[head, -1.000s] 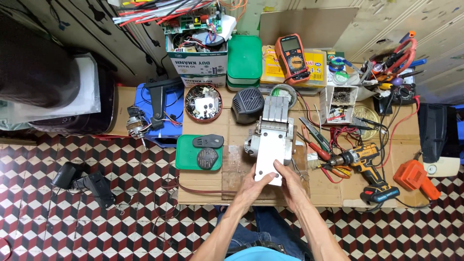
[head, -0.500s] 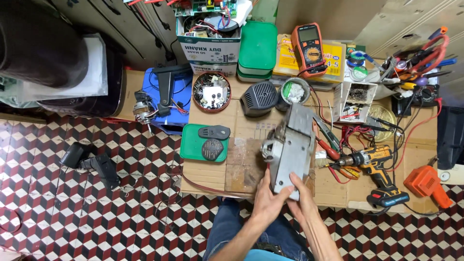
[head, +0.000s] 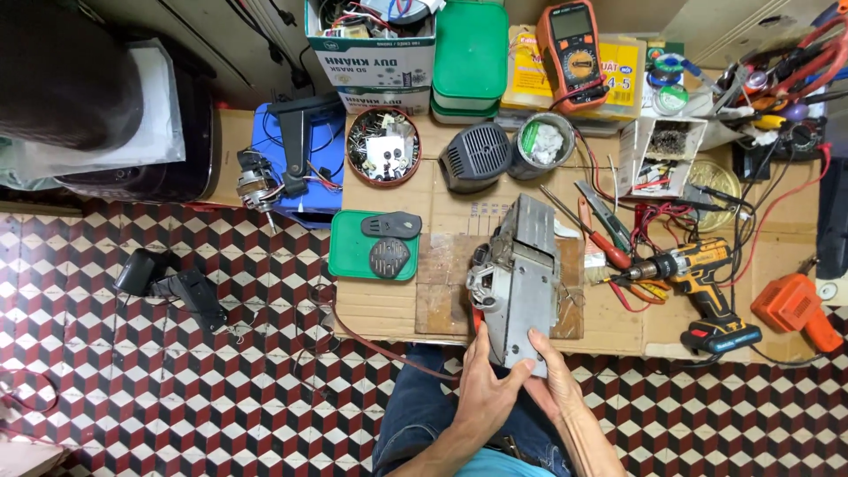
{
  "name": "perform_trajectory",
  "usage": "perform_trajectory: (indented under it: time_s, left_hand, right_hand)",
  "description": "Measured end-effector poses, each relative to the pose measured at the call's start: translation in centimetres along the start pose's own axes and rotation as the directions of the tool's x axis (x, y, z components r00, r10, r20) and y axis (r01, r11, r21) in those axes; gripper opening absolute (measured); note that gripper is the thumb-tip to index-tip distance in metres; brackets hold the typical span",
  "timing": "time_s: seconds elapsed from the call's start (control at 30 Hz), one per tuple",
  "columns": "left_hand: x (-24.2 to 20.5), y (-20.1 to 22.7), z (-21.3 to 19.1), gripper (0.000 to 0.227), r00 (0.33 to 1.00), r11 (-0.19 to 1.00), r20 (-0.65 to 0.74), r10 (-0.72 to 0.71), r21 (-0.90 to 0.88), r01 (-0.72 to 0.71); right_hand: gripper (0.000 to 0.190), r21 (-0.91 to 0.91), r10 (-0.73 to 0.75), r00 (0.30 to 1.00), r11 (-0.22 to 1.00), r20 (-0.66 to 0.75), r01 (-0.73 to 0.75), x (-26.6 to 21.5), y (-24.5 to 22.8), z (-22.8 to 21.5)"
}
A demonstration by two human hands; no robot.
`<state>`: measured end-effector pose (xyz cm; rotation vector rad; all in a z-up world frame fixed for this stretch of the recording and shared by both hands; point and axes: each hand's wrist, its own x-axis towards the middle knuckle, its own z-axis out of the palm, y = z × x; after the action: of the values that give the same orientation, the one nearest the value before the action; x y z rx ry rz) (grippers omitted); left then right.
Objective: The recorder disassembles and repairs an electric power planer, using a drill and screwdriver to remove and replace internal components.
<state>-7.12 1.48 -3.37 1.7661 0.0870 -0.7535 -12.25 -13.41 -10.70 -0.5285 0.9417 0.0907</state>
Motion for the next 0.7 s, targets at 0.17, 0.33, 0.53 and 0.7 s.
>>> perform_trajectory:
  time_s: [0.17, 0.33, 0.53, 0.7]
  left_hand:
    - [0.8, -1.1, -1.6, 0.098, 0.995, 0.918, 0.102, -0.019, -0.393, 0.058]
    - [0.3, 3.1, -7.2, 0.089, 0.942, 0.898, 0.294, -0.164, -0.351, 0.266]
    - [1.3, -0.3, -10.3, 0.075, 0.917, 0.894, 0.317, -0.243, -0.294, 0.338]
    - [1.3, -1.4, -9.8, 0.069, 0.927, 0.857, 0.323, -0.190, -0.407, 0.317]
  right_hand:
    - [0.060, -0.161, -0.017, 1.000, 0.987, -0.002, 0.017, -0.1, 0.7, 2.5]
    - [0.057, -0.279, -0.051, 0.996, 0.960, -0.078, 0.027, -1.3, 2.1, 6.0]
    - [0.054, -0.358, -0.062, 0.995, 0.933, -0.084, 0.028, -2.6, 3.1, 10.6]
    - [0.050, -0.410, -0.088, 0.994, 0.910, -0.067, 0.053, -1.5, 3.6, 9.7]
